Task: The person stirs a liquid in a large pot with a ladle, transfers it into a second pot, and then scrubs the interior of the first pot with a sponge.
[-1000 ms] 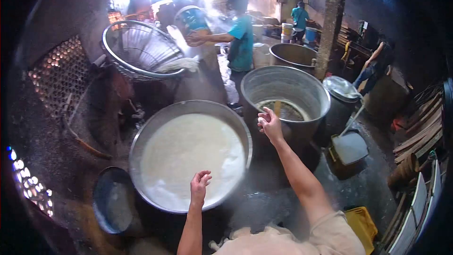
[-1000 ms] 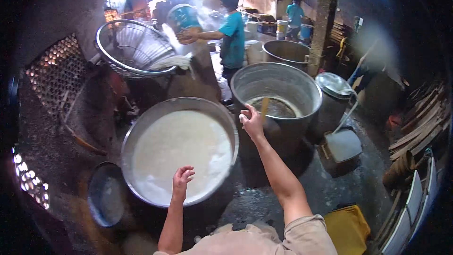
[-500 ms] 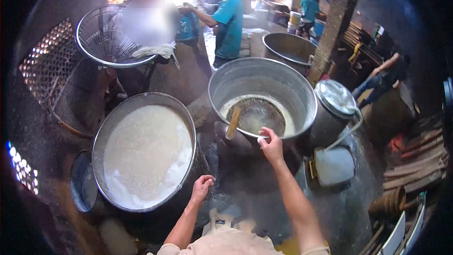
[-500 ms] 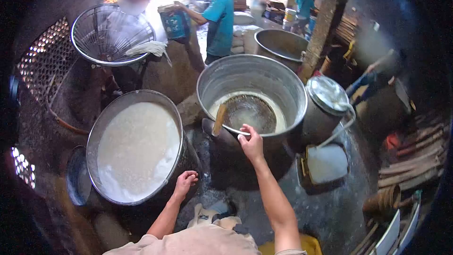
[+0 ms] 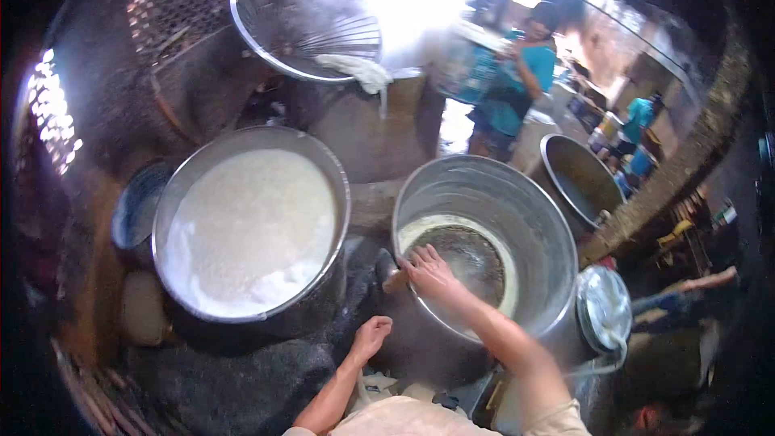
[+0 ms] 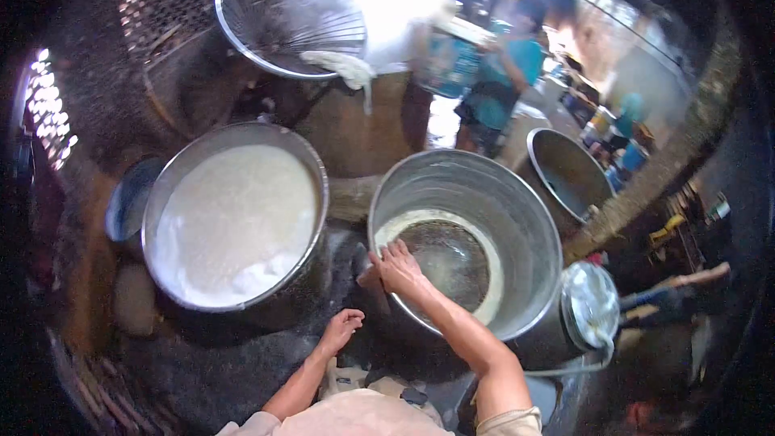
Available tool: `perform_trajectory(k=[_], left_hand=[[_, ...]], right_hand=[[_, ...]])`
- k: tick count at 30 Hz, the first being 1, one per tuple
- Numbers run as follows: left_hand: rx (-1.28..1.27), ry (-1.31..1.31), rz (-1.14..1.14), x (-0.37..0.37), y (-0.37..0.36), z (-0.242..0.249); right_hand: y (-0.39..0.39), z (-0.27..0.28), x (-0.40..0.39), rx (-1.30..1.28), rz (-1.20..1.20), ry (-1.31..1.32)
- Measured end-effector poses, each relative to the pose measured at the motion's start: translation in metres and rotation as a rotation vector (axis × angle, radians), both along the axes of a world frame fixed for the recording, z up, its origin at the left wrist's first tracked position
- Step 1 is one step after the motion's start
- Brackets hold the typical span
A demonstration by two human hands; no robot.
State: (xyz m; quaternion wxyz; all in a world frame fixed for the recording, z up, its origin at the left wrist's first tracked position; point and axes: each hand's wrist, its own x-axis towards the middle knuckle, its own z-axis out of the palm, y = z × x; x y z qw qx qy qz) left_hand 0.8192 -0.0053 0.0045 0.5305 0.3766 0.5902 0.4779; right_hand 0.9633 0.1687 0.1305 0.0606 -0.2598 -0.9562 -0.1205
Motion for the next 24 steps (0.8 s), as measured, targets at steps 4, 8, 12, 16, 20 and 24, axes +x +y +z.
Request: perform_trajectory(k=[4,8,12,16,20,24], left_hand=[[-0.018,0.094,0.169,-0.016,-0.041,-0.009],[-0.128,0.084,0.52,-0.023,-0.099,0.001],[-0.261,0.027,0.806,0.018,-0.128,0.01],[-0.269,-0.189,1.126,0.073,-0.12,-0.04],[-0.072,-0.288,0.893,0.106,-0.064,-0.034],[-0.334,0.088,0.699,0.136,0.032,0.001]], right_hand=[[0.028,-0.05,-0.021,-0.067,0.109,-0.31],[0.039,-0.087,-0.038,-0.289,0.159,-0.365],[0.05,-0.064,-0.016,-0.443,0.327,-0.309],[0.08,-0.019,0.043,-0.782,0.327,-0.007],[0.115,-0.044,0.12,-1.121,0.185,0.69],[0.11,-0.16,0.202,-1.082,-0.394,0.486]])
